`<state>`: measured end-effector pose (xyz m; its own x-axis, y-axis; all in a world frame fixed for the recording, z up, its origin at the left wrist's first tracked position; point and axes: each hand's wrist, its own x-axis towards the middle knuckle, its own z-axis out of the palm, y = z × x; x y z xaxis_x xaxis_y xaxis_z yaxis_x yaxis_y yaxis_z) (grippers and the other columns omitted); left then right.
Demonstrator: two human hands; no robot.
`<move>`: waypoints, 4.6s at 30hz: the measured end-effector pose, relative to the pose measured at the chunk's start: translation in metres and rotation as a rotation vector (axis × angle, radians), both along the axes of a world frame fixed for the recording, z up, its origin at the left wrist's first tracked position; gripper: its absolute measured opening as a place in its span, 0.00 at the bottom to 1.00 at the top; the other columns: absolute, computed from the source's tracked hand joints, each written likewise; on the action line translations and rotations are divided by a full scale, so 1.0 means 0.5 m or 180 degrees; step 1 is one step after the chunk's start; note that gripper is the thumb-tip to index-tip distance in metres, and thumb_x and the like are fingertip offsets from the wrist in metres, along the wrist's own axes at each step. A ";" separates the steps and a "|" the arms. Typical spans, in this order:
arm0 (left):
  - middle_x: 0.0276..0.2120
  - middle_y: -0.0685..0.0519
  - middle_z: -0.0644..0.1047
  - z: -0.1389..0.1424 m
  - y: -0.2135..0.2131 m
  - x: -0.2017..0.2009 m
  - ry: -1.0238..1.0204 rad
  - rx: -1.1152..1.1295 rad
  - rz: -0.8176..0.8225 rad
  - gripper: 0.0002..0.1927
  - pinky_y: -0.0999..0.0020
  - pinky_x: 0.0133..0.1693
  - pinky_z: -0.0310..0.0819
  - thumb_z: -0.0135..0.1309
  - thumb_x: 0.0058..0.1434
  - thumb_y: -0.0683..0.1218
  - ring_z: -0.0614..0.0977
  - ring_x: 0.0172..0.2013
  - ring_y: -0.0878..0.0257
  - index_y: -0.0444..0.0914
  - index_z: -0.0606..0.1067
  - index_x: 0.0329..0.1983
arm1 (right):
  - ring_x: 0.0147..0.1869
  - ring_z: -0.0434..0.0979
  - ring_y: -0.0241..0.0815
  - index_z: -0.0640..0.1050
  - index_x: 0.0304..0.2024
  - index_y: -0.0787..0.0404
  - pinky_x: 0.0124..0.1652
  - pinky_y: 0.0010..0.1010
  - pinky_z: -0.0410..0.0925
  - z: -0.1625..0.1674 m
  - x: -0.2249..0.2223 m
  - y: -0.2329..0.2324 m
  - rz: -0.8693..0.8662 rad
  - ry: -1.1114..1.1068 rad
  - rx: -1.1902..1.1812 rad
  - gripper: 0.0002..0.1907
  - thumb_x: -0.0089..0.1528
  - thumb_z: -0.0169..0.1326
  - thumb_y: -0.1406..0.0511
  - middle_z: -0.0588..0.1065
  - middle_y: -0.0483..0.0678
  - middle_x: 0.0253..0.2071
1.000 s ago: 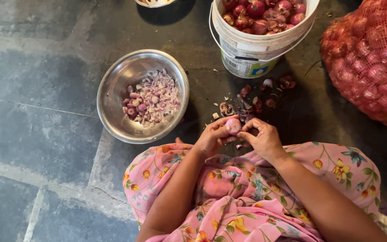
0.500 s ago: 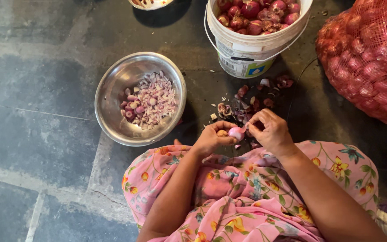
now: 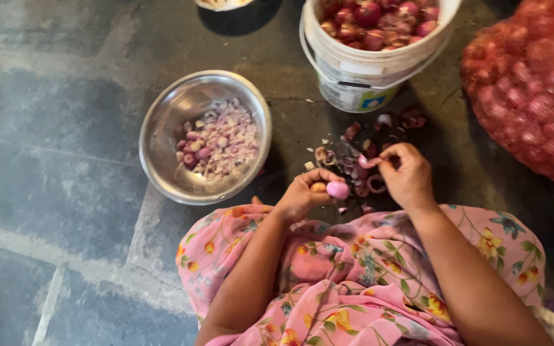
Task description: The person sits on the floor and peels small red shallots by hand, removing the outer skins and placing the peeled shallots into a metal bowl. The peeled shallots accumulate in the bowl while the skins are discarded on the floor.
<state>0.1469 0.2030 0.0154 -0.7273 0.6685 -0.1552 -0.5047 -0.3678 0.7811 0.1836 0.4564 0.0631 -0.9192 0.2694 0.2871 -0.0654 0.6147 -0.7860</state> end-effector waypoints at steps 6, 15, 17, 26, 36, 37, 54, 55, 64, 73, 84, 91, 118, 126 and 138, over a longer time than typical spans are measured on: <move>0.32 0.56 0.75 -0.025 -0.085 -0.090 -0.0411 0.0992 0.2230 0.14 0.70 0.34 0.76 0.64 0.61 0.37 0.77 0.31 0.67 0.38 0.74 0.47 | 0.57 0.78 0.49 0.80 0.51 0.64 0.53 0.36 0.71 -0.066 -0.034 0.057 0.0192 0.0042 0.0352 0.21 0.55 0.67 0.72 0.78 0.56 0.54; 0.31 0.57 0.75 -0.103 -0.132 -0.135 -0.0926 0.0390 0.3541 0.18 0.71 0.37 0.75 0.51 0.55 0.35 0.77 0.30 0.66 0.38 0.73 0.49 | 0.51 0.79 0.35 0.77 0.55 0.61 0.49 0.27 0.72 -0.105 -0.038 0.050 0.0183 -0.0764 -0.2124 0.17 0.64 0.62 0.66 0.79 0.45 0.48; 0.34 0.55 0.77 -0.116 -0.065 -0.099 -0.0177 -0.0297 0.2524 0.25 0.73 0.38 0.72 0.46 0.54 0.34 0.77 0.33 0.66 0.33 0.72 0.57 | 0.47 0.79 0.35 0.78 0.54 0.62 0.46 0.26 0.73 -0.102 -0.038 0.045 0.0288 -0.1002 -0.2579 0.16 0.64 0.61 0.66 0.80 0.45 0.46; 0.54 0.54 0.76 -0.080 0.049 -0.026 0.0348 -0.0809 0.0577 0.35 0.72 0.56 0.72 0.55 0.59 0.34 0.78 0.52 0.69 0.41 0.60 0.69 | 0.45 0.82 0.33 0.79 0.54 0.62 0.47 0.27 0.73 -0.048 -0.021 -0.049 0.1019 -0.1197 -0.1005 0.28 0.50 0.68 0.71 0.82 0.46 0.45; 0.48 0.52 0.80 -0.030 0.064 -0.034 0.0904 -0.1393 0.0656 0.23 0.71 0.53 0.77 0.60 0.62 0.35 0.82 0.49 0.66 0.34 0.73 0.61 | 0.43 0.83 0.36 0.83 0.41 0.63 0.45 0.27 0.73 -0.044 -0.042 -0.077 0.0519 -0.0923 -0.0764 0.18 0.49 0.71 0.69 0.84 0.48 0.40; 0.48 0.52 0.80 -0.017 0.065 -0.032 0.1111 -0.1596 0.0772 0.23 0.71 0.52 0.78 0.60 0.61 0.35 0.82 0.48 0.66 0.35 0.73 0.60 | 0.42 0.83 0.36 0.83 0.41 0.64 0.44 0.27 0.73 -0.047 -0.045 -0.076 0.0470 -0.0908 -0.0755 0.18 0.49 0.71 0.69 0.83 0.48 0.40; 0.43 0.45 0.81 0.022 0.083 -0.043 0.2094 -0.2773 0.1224 0.22 0.67 0.46 0.79 0.67 0.55 0.42 0.85 0.42 0.56 0.38 0.79 0.54 | 0.41 0.84 0.39 0.84 0.44 0.61 0.44 0.27 0.73 -0.114 -0.099 -0.031 0.1165 -0.0801 -0.0572 0.16 0.52 0.65 0.71 0.83 0.48 0.38; 0.44 0.45 0.82 0.016 0.086 -0.045 0.2051 -0.2814 0.1244 0.22 0.67 0.46 0.79 0.67 0.55 0.42 0.86 0.42 0.56 0.37 0.79 0.53 | 0.41 0.84 0.40 0.84 0.44 0.61 0.44 0.28 0.73 -0.121 -0.106 -0.029 0.1207 -0.0818 -0.0508 0.16 0.52 0.65 0.71 0.83 0.49 0.38; 0.45 0.47 0.85 -0.052 0.078 -0.074 0.1322 -0.2750 0.0974 0.22 0.69 0.49 0.78 0.63 0.58 0.42 0.86 0.44 0.63 0.38 0.78 0.56 | 0.41 0.84 0.43 0.85 0.42 0.58 0.42 0.31 0.73 -0.176 -0.121 -0.035 0.1170 -0.1076 -0.0424 0.15 0.53 0.67 0.66 0.82 0.51 0.38; 0.48 0.52 0.82 -0.167 0.070 -0.087 0.1203 -0.2324 0.1019 0.21 0.72 0.51 0.75 0.59 0.64 0.42 0.81 0.47 0.67 0.36 0.75 0.61 | 0.42 0.81 0.51 0.81 0.41 0.64 0.41 0.37 0.71 -0.195 -0.129 -0.078 0.0836 -0.0603 -0.0244 0.16 0.53 0.69 0.65 0.80 0.55 0.38; 0.43 0.53 0.80 -0.167 0.036 -0.044 0.0099 -0.1095 0.0610 0.17 0.74 0.46 0.74 0.59 0.65 0.41 0.81 0.42 0.68 0.35 0.75 0.57 | 0.34 0.82 0.48 0.79 0.31 0.62 0.35 0.35 0.72 -0.097 -0.041 -0.083 0.0709 -0.0719 -0.0225 0.11 0.51 0.69 0.66 0.79 0.52 0.30; 0.45 0.49 0.81 -0.050 0.030 0.003 -0.0512 0.0013 0.1105 0.11 0.69 0.49 0.77 0.57 0.66 0.39 0.82 0.45 0.61 0.35 0.75 0.50 | 0.37 0.78 0.51 0.76 0.30 0.59 0.36 0.38 0.71 0.012 0.047 -0.131 0.1194 0.0190 0.0225 0.07 0.54 0.63 0.69 0.74 0.50 0.32; 0.49 0.51 0.81 -0.058 0.068 -0.030 0.0902 -0.1169 0.1020 0.26 0.71 0.51 0.78 0.62 0.62 0.35 0.82 0.47 0.66 0.34 0.73 0.64 | 0.32 0.78 0.27 0.85 0.43 0.63 0.34 0.20 0.71 -0.091 -0.054 -0.060 0.0532 -0.1133 -0.1755 0.09 0.60 0.63 0.69 0.83 0.43 0.32; 0.50 0.53 0.78 -0.053 0.084 -0.022 0.1219 -0.1108 0.1229 0.24 0.72 0.53 0.78 0.60 0.62 0.33 0.82 0.49 0.68 0.34 0.74 0.62 | 0.36 0.82 0.30 0.85 0.43 0.61 0.38 0.23 0.72 -0.089 -0.085 -0.033 0.0825 -0.1017 -0.1148 0.11 0.57 0.64 0.70 0.83 0.46 0.35; 0.46 0.56 0.80 -0.108 0.085 -0.037 0.1097 -0.1966 0.1314 0.22 0.72 0.49 0.79 0.59 0.61 0.35 0.82 0.44 0.69 0.38 0.77 0.59 | 0.30 0.78 0.32 0.86 0.39 0.62 0.32 0.24 0.70 -0.232 -0.126 -0.025 0.0768 -0.1501 -0.1457 0.10 0.55 0.62 0.75 0.83 0.46 0.30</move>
<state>0.1286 0.2456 -0.0387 -0.9703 0.2036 -0.1305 -0.1172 0.0761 0.9902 0.1208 0.4440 -0.0531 -0.9672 0.0407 -0.2508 0.2534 0.2262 -0.9405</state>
